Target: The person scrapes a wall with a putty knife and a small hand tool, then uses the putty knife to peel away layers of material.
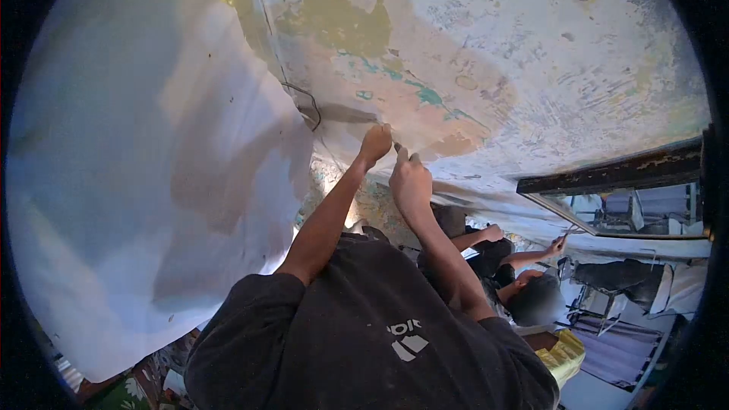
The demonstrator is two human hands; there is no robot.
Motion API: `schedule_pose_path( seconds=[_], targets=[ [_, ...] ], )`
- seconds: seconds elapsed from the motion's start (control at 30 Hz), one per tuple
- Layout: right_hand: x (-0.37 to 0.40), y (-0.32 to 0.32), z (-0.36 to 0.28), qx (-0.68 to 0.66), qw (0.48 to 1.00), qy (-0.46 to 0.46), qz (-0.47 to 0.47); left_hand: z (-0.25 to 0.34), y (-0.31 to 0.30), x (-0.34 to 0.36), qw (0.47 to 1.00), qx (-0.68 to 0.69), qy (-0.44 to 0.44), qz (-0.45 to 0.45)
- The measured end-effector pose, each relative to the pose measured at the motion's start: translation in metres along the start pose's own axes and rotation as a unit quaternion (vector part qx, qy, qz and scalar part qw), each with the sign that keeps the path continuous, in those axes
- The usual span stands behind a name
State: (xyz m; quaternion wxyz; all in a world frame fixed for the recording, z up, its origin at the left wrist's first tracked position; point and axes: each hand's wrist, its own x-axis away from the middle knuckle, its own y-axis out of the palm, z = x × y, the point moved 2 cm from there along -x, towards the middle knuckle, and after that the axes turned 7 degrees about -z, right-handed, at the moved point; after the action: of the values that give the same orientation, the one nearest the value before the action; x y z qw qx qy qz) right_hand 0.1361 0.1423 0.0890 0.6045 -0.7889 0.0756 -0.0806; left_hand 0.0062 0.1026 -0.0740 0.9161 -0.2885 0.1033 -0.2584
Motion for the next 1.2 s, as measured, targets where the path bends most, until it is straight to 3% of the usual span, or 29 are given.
schedule_pose_path(
  seconds=[0.07,0.13,0.17,0.2,0.23,0.27,0.3,0.37,0.4,0.47,0.5,0.53,0.6,0.63,0.67,0.73,0.77,0.8,0.87,0.9,0.93,1.0,1.03,1.07,1.13,1.17,1.2],
  targets=[
    [-0.006,0.01,0.001,0.02,1.0,-0.007,0.016,-0.009,0.006,0.003,0.998,0.06,0.017,0.001],
    [-0.005,0.005,-0.001,0.02,1.0,-0.015,0.006,-0.002,-0.007,0.007,0.992,-0.079,0.1,0.025],
    [-0.009,0.0,-0.004,0.02,0.999,-0.027,0.001,0.009,-0.014,0.014,0.995,-0.093,0.034,-0.015],
    [-0.009,-0.005,-0.009,0.02,0.999,-0.028,0.005,0.0,-0.009,0.006,0.995,-0.094,0.037,-0.012],
    [-0.006,-0.008,-0.013,0.025,0.999,-0.019,0.001,-0.022,0.006,-0.004,0.997,0.07,-0.032,-0.031],
    [-0.003,-0.009,-0.016,0.03,0.999,-0.009,-0.006,-0.036,0.017,-0.009,0.966,0.233,-0.102,-0.053],
    [-0.008,0.0,-0.013,0.032,0.999,-0.006,-0.008,-0.035,0.015,-0.007,0.965,0.235,-0.103,-0.055],
    [-0.021,0.021,-0.005,0.025,0.999,-0.026,0.01,-0.029,0.005,-0.002,0.997,0.012,-0.038,-0.072],
    [-0.015,0.016,-0.007,0.026,0.999,-0.026,0.012,-0.033,0.008,0.002,0.997,0.012,-0.036,-0.072],
    [-0.005,0.0,-0.018,0.012,0.999,-0.045,-0.012,-0.04,0.013,0.009,0.991,-0.133,0.027,-0.019],
    [-0.005,-0.002,-0.02,0.011,0.999,-0.044,-0.009,-0.012,-0.007,0.016,0.999,-0.043,-0.016,-0.016],
    [-0.006,-0.002,-0.021,0.015,0.999,-0.034,-0.007,-0.024,-0.001,0.004,0.999,-0.044,-0.012,-0.015],
    [-0.006,0.007,-0.016,0.021,1.0,-0.018,-0.016,-0.05,0.019,-0.003,0.985,0.16,0.001,-0.066],
    [-0.016,0.021,-0.008,0.034,0.999,-0.024,-0.034,0.012,-0.036,0.016,0.984,0.1,0.014,-0.146],
    [-0.022,0.029,-0.006,0.046,0.997,-0.032,-0.049,-0.001,-0.021,0.02,0.984,0.1,0.012,-0.146],
    [-0.007,0.015,-0.017,0.04,0.998,-0.034,-0.041,-0.038,0.005,0.012,0.993,-0.019,0.117,0.028],
    [-0.003,0.009,-0.021,0.036,0.998,-0.033,-0.039,-0.039,0.006,0.011,0.991,-0.088,0.089,0.045],
    [-0.007,0.008,-0.023,0.037,0.998,-0.033,-0.039,-0.042,0.004,0.003,0.991,-0.088,0.089,0.046],
    [-0.005,0.008,-0.025,0.035,0.999,-0.035,0.019,-0.05,0.009,-0.007,0.995,0.052,0.064,-0.061],
    [-0.004,0.014,-0.022,0.034,0.999,-0.032,0.013,-0.042,0.001,0.004,0.986,0.152,-0.051,-0.036],
    [-0.01,0.021,-0.017,0.016,1.0,-0.023,0.005,-0.036,-0.001,0.009,0.987,0.151,-0.051,-0.036],
    [-0.016,0.022,-0.011,-0.003,1.0,-0.019,0.003,-0.026,-0.012,0.015,0.977,0.154,-0.136,0.061],
    [-0.011,0.019,-0.009,-0.032,0.999,-0.02,0.012,-0.01,-0.023,0.025,0.984,0.113,-0.008,0.136],
    [-0.007,0.017,-0.006,-0.06,0.998,-0.021,0.02,0.0,-0.031,0.031,0.984,0.113,-0.008,0.139],
    [0.001,0.004,-0.009,-0.085,0.996,-0.019,0.032,0.017,-0.045,0.039,0.957,0.266,-0.105,0.054],
    [0.005,-0.003,-0.01,-0.112,0.993,-0.012,0.045,0.018,-0.047,0.04,0.964,0.255,-0.043,0.052],
    [0.008,-0.008,-0.01,-0.111,0.993,-0.014,0.045,0.02,-0.051,0.044,0.964,0.256,-0.043,0.054]
  ],
)
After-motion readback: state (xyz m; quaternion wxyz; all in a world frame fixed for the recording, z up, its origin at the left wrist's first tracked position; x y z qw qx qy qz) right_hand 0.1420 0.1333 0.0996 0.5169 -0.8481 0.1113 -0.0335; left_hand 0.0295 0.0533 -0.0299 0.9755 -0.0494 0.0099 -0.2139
